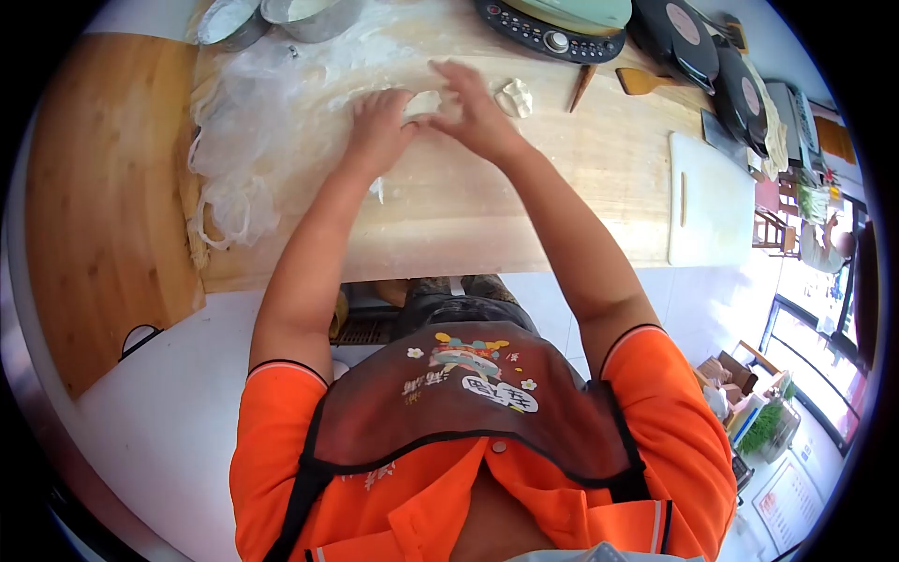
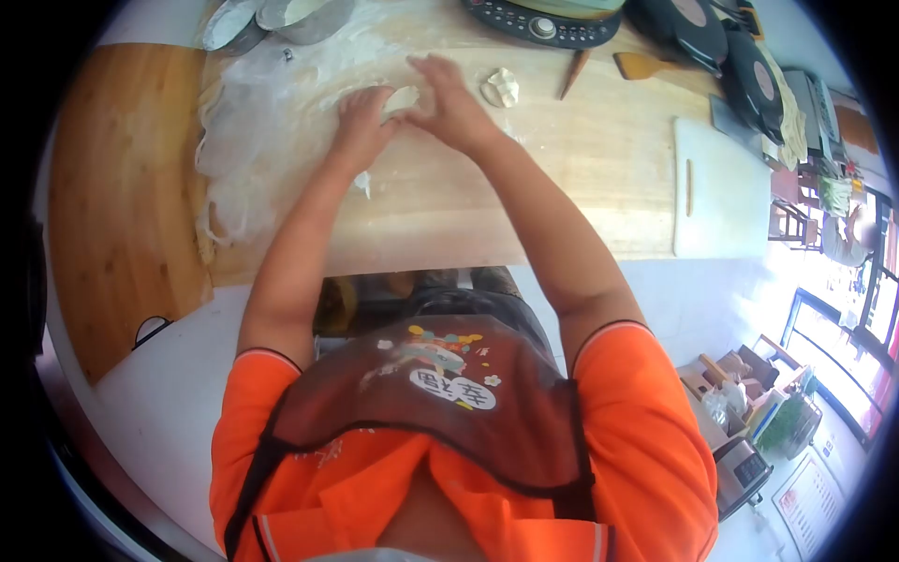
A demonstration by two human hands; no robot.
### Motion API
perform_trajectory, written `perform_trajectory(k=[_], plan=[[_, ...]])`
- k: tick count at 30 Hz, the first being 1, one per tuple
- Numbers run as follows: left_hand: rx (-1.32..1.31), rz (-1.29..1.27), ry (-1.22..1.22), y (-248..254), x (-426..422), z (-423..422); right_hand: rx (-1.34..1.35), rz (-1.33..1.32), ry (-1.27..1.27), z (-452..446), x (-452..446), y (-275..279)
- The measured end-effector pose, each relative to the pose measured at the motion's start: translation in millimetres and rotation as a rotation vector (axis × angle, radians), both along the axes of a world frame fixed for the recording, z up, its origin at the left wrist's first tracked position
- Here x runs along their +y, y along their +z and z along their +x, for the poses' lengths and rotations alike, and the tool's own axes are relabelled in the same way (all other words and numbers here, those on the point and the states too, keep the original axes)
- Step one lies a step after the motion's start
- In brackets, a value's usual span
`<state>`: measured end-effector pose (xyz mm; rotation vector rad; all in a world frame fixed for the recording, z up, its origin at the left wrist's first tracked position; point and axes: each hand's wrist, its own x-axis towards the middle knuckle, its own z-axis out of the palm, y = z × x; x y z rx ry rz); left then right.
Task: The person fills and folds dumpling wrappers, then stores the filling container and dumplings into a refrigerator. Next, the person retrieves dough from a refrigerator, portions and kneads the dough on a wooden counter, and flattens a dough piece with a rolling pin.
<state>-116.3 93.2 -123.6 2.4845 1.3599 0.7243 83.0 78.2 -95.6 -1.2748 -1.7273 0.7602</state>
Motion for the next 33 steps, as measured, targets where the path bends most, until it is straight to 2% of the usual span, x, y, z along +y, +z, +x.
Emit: perform_trajectory(k=[2,5,11,13,14,17,19,20,23,25,26,28,29,30,32,33], plan=[[-0.024,0.024,0.031,-1.7,-1.5,0.2,0.022,-0.217,0.103,-19.9,6.8,-15.1],[0.017,-0.006,0.069,8.7,-6.1,4.3,-0.066,-0.494,0.086,-27.1,10.4,9.7],[0.270,0.079,0.178,2.0,-0.2,16.3,-0.193,-0.379,0.013,-33.0,16.1,19.0],[0.269,0.051,0.173,11.9,-2.3,18.4,-0.158,-0.448,0.014,-32.7,16.9,23.3],[0.270,0.034,0.169,15.3,-4.1,18.0,-0.138,-0.484,0.014,-32.9,16.0,24.3],[0.310,0.123,0.206,-5.2,2.3,14.3,0.141,-0.598,0.064,-23.2,27.3,-13.4],[0.310,0.122,0.188,-5.1,5.2,10.0,0.357,-0.769,0.108,-21.3,23.1,-5.0],[0.308,0.122,0.178,-5.0,6.9,7.3,0.465,-0.852,0.128,-19.1,18.6,-0.1],[0.482,0.070,0.369,-10.1,26.8,-2.8,0.759,-0.951,0.449,-27.7,-15.6,66.4],[0.427,-0.149,0.569,32.1,27.5,-11.5,0.476,-0.689,0.370,-9.2,-33.5,74.4],[0.347,-0.043,0.556,36.9,21.5,-11.1,0.327,-0.553,0.346,0.3,-37.8,78.1],[0.214,0.158,0.556,41.9,1.8,-21.5,0.117,-0.528,0.192,19.3,-64.8,47.7],[-0.174,0.012,0.416,24.5,-12.2,-14.4,0.019,-0.508,0.128,26.1,-74.2,27.9],[-0.557,-0.129,0.265,4.4,-30.0,2.6,-0.214,-0.328,0.155,31.0,-81.5,13.0],[-1.152,-0.790,0.097,5.7,-66.7,36.3,-0.651,0.064,0.195,35.5,-87.8,-9.9],[-1.433,-0.881,0.120,-2.2,-78.2,56.3,-0.637,0.154,0.153,32.4,-71.9,-15.2]])
